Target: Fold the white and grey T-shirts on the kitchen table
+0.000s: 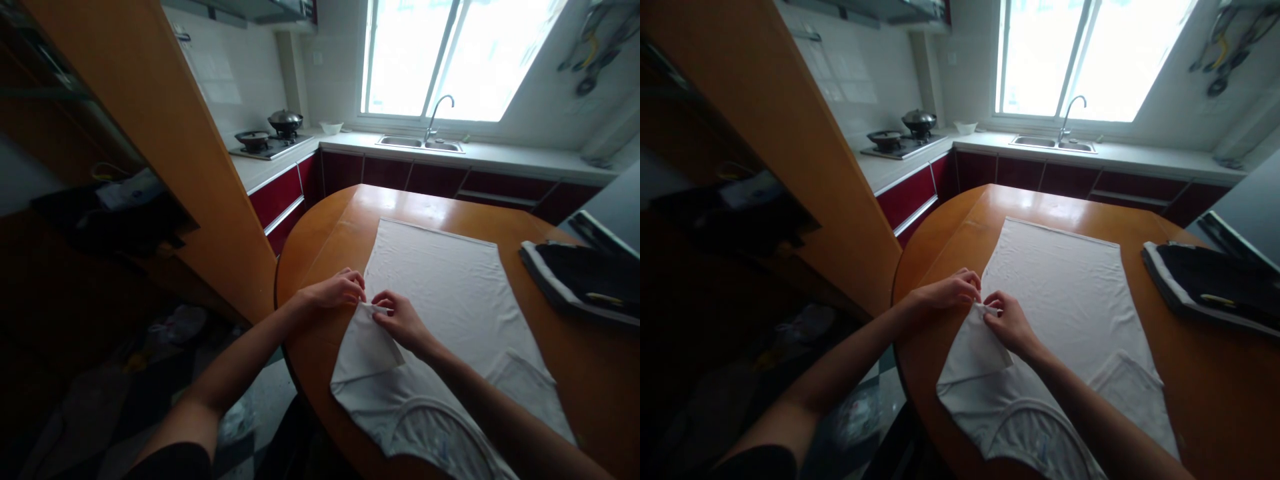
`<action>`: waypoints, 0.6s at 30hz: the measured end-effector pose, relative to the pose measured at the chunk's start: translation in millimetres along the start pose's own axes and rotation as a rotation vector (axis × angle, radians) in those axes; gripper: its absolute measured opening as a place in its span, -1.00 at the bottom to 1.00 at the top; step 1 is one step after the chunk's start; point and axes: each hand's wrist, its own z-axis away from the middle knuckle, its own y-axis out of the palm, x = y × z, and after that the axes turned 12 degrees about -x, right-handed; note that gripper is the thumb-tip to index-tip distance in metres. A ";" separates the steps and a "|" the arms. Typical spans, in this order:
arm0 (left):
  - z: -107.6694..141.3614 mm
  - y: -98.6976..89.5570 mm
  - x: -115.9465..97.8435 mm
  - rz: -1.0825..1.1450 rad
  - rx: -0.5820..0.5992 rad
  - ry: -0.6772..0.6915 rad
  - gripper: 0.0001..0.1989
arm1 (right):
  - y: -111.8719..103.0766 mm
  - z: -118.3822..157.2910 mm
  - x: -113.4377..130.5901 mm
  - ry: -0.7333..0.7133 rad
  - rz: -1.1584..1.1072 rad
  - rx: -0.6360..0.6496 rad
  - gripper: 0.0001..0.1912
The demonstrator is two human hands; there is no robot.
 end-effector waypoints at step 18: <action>-10.1 -2.4 21.2 -0.016 0.159 -0.038 -0.89 | -18.9 53.6 -24.7 -0.121 0.728 -0.070 -0.62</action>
